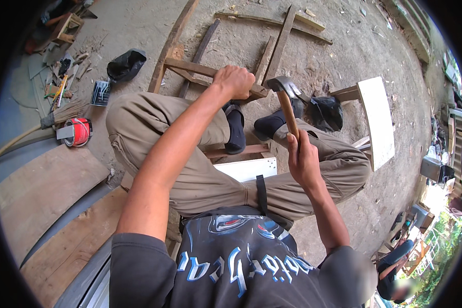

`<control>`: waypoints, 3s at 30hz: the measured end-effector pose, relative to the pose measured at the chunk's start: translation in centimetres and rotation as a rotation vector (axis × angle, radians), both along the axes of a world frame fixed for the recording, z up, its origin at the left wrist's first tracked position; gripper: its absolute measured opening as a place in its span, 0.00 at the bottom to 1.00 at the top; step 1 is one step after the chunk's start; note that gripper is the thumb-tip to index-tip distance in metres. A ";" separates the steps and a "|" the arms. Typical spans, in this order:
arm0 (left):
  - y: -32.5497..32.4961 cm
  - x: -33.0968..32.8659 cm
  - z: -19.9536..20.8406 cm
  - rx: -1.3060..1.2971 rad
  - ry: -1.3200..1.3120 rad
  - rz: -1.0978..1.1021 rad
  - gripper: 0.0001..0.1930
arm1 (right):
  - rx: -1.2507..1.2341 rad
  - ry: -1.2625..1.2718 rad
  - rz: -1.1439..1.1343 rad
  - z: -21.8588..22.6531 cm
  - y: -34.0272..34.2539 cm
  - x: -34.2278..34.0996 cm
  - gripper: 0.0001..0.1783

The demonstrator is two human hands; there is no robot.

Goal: The person assembles a wooden frame by fitting crossbars into notches and securing them with nails. They use a hammer to drive nails into the joints and repeatedly adjust the frame's position to align the pieces.

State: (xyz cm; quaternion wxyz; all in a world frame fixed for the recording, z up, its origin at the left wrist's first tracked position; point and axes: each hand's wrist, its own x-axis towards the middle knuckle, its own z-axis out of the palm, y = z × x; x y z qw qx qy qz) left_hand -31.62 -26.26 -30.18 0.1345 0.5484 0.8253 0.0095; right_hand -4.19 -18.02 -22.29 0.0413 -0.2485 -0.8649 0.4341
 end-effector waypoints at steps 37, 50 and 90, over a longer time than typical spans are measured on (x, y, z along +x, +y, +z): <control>0.0 0.0 0.0 0.012 -0.002 0.015 0.11 | 0.074 0.145 -0.031 4.9 -1.2 -1.4 0.11; 0.4 -0.1 0.4 0.028 -0.045 0.050 0.10 | 0.116 0.136 -0.089 0.4 -1.8 -0.2 0.10; 0.3 0.2 0.5 0.006 -0.050 0.037 0.10 | 0.153 0.228 -0.097 -2.8 -3.4 -0.1 0.09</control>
